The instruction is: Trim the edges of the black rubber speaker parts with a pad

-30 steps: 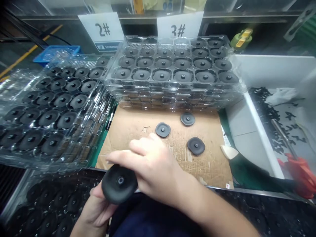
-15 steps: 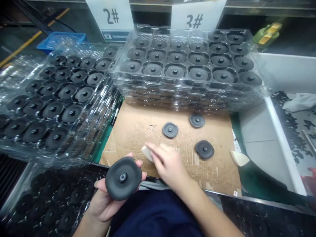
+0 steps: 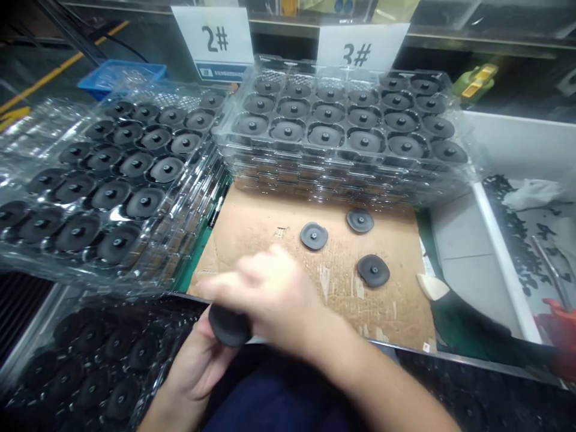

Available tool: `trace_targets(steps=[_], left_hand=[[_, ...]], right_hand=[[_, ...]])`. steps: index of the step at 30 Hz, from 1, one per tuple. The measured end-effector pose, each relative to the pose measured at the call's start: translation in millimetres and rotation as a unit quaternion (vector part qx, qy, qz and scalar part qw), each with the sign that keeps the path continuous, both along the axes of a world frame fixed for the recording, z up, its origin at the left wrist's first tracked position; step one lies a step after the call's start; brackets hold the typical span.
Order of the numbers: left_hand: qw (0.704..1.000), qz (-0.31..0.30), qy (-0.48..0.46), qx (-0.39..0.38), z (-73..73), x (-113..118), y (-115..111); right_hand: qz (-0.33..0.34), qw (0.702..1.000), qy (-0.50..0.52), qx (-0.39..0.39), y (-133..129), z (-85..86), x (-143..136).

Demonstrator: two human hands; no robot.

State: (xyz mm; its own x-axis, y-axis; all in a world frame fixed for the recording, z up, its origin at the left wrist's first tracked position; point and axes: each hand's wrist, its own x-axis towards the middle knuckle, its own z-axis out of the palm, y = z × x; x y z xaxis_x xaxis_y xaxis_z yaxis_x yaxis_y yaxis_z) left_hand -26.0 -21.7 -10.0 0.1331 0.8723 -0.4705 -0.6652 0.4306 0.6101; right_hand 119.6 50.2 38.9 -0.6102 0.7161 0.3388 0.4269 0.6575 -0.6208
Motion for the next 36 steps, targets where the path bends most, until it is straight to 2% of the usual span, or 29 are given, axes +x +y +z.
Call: trace_targets(steps=[2,4,7,9,11,12,15,16,18,20,21,22,23,25,27,30,31,33,36], left_hand=[[1.000,0.016,-0.007,-0.007,0.4,-6.8,-1.6],[0.999,0.037,-0.014,-0.015,1.1,-14.2,-3.5],[0.999,0.042,-0.019,-0.012,2.5,-20.2,-5.9],[0.999,0.035,-0.021,-0.009,3.3,-18.9,-6.4],[0.999,0.030,-0.022,-0.002,3.9,-14.0,-6.3],[0.999,0.028,-0.024,0.002,4.2,-10.4,-6.3],[0.999,0.031,-0.022,0.015,5.6,2.0,-7.1],[0.999,0.032,-0.022,0.016,6.4,5.8,-7.5],[0.999,0.036,-0.027,0.012,8.4,10.8,-7.5],[0.998,0.048,-0.033,0.021,9.9,12.2,-6.4],[0.997,0.058,-0.034,0.032,10.1,12.0,-5.6],[0.996,0.069,-0.035,0.044,9.8,11.7,-4.9],[0.995,0.074,-0.041,0.053,9.1,11.7,-4.3],[0.993,0.070,-0.075,0.053,7.0,14.1,-4.0],[0.989,0.059,-0.120,0.054,5.3,20.2,-4.5],[0.983,0.033,-0.169,0.065,6.4,32.3,-4.3],[0.981,0.017,-0.179,0.066,7.9,36.2,-3.7],[0.979,-0.018,-0.193,0.062,12.2,43.3,-1.8],[0.979,-0.054,-0.190,0.047,19.8,53.9,1.4]], right_hand=[[-0.102,0.993,0.002,-0.057,7.2,-18.5,7.3],[-0.153,0.984,0.019,-0.091,5.8,-42.3,15.8],[-0.148,0.980,0.038,-0.125,-11.9,-77.8,21.6],[-0.134,0.979,0.033,-0.150,-24.5,-92.3,21.6],[-0.139,0.975,0.032,-0.168,-31.1,-91.4,21.0],[-0.153,0.973,0.036,-0.172,-32.2,-84.1,20.3],[-0.205,0.963,0.090,-0.151,-33.1,-42.2,14.2],[-0.202,0.964,0.121,-0.124,-34.3,-26.2,10.8],[-0.117,0.980,0.152,-0.049,-39.1,-0.3,5.1],[-0.009,0.991,0.130,-0.015,-44.2,11.4,6.7],[0.022,0.993,0.109,-0.029,-45.8,10.9,11.5],[0.023,0.994,0.090,-0.061,-46.2,6.2,18.9],[-0.006,0.992,0.077,-0.096,-45.4,-2.5,27.8],[-0.095,0.982,0.070,-0.146,-41.0,-29.1,46.5],[-0.162,0.973,0.066,-0.151,-36.4,-61.3,60.2],[-0.179,0.973,0.053,-0.134,-35.7,-98.8,67.5],[-0.186,0.972,0.056,-0.129,-37.2,-104.8,67.9],[-0.206,0.968,0.075,-0.123,-41.7,-106.2,69.6],[-0.213,0.961,0.113,-0.136,-48.7,-91.1,78.4]])
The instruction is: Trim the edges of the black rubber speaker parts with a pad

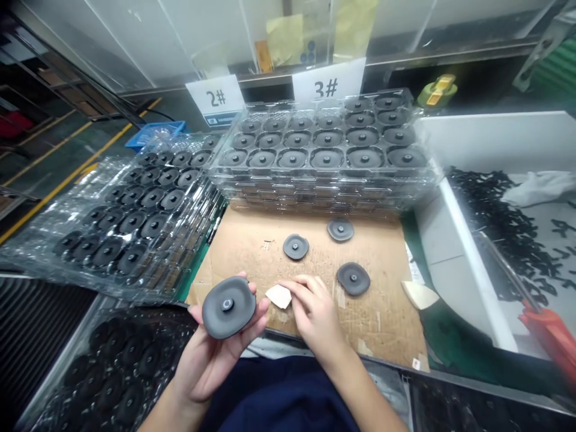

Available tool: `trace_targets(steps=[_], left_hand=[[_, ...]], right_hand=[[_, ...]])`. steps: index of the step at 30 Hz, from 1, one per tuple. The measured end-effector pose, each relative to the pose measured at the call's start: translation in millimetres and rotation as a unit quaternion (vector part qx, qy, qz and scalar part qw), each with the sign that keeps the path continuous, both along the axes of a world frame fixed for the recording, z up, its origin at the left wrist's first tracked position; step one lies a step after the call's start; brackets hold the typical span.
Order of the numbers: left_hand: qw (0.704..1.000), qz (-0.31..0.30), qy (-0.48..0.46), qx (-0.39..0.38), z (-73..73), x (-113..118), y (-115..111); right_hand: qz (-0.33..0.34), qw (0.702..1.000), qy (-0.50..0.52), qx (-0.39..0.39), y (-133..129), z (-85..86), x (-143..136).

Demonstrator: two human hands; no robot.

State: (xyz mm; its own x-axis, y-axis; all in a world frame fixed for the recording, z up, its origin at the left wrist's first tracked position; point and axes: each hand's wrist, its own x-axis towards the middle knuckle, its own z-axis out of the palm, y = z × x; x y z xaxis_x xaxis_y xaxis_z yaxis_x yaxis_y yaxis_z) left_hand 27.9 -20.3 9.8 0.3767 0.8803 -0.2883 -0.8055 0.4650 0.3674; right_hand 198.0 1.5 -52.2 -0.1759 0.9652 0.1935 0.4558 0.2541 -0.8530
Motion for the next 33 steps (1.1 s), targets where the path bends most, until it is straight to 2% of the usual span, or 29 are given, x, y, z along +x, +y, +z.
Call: trace_targets(steps=[3,5,7,8,9,11,12,13,14,15,17,19,23,26,29,31,33], left_hand=[[0.999,-0.021,0.034,0.001,4.9,11.6,2.1],[0.996,-0.029,0.077,0.017,4.6,18.5,3.2],[0.984,-0.027,0.162,0.069,1.3,24.0,4.9],[0.965,-0.022,0.230,0.122,-1.2,26.3,6.0],[0.930,-0.015,0.313,0.192,-4.0,28.6,7.1],[0.814,-0.006,0.473,0.338,-9.6,33.6,9.3],[0.754,-0.009,0.527,0.392,-12.0,36.5,10.2],[0.709,-0.018,0.561,0.426,-13.8,39.5,10.8],[0.683,-0.029,0.580,0.444,-15.0,42.5,11.1],[0.671,-0.040,0.587,0.451,-15.6,45.3,11.2],[0.665,-0.055,0.591,0.452,-15.0,49.1,10.8],[0.672,-0.056,0.586,0.449,-13.0,49.8,9.9],[0.720,-0.052,0.546,0.425,-9.7,42.0,6.1],[0.767,-0.075,0.504,0.389,-10.6,33.2,2.2],[0.804,-0.109,0.462,0.358,-13.8,26.9,-0.8],[0.818,-0.130,0.435,0.354,-16.4,24.9,-1.8],[0.819,-0.140,0.423,0.360,-18.7,23.8,-2.6]], right_hand=[[-0.001,0.999,0.033,-0.017,-6.5,15.8,13.4],[-0.011,0.998,0.050,-0.028,-11.3,20.5,21.6],[-0.024,0.997,0.062,-0.038,-16.4,21.4,28.5],[-0.031,0.997,0.065,-0.043,-19.0,21.3,32.0],[-0.039,0.996,0.066,-0.047,-21.6,21.3,35.7],[-0.057,0.996,0.047,-0.044,-26.6,22.8,44.3],[-0.067,0.997,0.029,-0.034,-29.0,24.8,49.1],[-0.075,0.997,0.011,-0.020,-31.3,27.5,54.0],[-0.080,0.997,0.001,-0.005,-33.3,30.9,58.8],[-0.081,0.997,0.003,0.007,-35.0,34.8,63.0],[-0.062,0.997,0.043,0.009,-36.6,43.1,68.8],[-0.014,0.996,0.089,-0.022,-35.3,50.9,70.6],[0.101,0.977,0.132,-0.136,-26.3,64.4,65.5],[0.152,0.948,0.180,-0.216,-18.9,72.6,59.6],[0.190,0.905,0.235,-0.298,-14.6,77.8,53.5],[0.204,0.877,0.268,-0.342,-14.1,79.2,49.6],[0.208,0.865,0.278,-0.362,-15.5,79.3,46.6]])
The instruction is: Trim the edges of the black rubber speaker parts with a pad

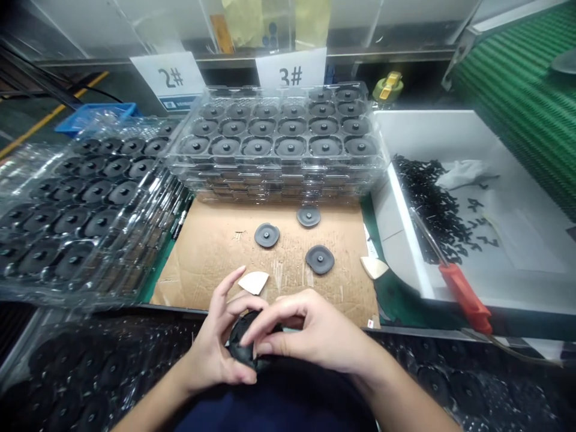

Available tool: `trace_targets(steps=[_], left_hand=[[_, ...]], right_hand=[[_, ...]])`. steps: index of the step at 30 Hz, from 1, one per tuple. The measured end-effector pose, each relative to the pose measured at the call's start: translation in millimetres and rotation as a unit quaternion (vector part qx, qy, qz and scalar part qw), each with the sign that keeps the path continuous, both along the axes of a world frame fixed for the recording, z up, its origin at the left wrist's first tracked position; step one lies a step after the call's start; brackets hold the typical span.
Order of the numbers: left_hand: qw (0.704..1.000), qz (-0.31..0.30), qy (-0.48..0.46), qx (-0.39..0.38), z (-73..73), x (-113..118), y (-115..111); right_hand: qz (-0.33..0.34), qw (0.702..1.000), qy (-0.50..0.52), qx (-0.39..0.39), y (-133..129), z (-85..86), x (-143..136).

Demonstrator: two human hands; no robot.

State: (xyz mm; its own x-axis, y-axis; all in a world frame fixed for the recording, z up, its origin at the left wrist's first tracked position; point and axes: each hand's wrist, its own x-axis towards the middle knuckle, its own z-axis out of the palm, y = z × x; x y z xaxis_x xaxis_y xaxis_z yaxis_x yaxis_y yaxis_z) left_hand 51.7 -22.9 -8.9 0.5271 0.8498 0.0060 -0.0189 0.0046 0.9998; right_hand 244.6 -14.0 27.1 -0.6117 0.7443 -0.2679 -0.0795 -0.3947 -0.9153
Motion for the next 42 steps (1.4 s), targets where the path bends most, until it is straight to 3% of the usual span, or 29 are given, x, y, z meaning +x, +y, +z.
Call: trace_targets(steps=[3,8,14,19,24,36,42], left_hand=[[0.999,0.018,0.015,0.038,-2.7,-1.2,-2.2],[0.990,0.049,0.040,0.124,-5.8,-3.8,-5.9],[0.987,0.050,0.032,0.146,-10.7,-4.8,-3.6],[0.994,0.037,0.014,0.099,-14.1,2.3,-2.6],[0.998,0.052,0.012,0.031,-9.9,10.3,-2.9],[0.997,0.019,0.049,-0.057,3.7,44.3,3.6],[0.991,0.023,0.027,-0.133,11.1,61.4,2.6]], right_hand=[[-0.015,1.000,-0.017,-0.011,-5.0,-1.5,-2.4],[-0.097,0.992,-0.082,-0.013,-20.9,-8.0,-3.8],[-0.204,0.949,-0.153,0.188,-49.8,-13.6,0.7],[-0.171,0.917,-0.224,0.281,-57.2,-16.7,4.5],[-0.204,0.884,-0.263,0.329,-47.7,-17.4,7.7],[-0.288,0.900,-0.191,0.267,-57.6,-23.8,32.5],[-0.279,0.913,-0.155,0.253,-57.7,-23.9,42.1]])
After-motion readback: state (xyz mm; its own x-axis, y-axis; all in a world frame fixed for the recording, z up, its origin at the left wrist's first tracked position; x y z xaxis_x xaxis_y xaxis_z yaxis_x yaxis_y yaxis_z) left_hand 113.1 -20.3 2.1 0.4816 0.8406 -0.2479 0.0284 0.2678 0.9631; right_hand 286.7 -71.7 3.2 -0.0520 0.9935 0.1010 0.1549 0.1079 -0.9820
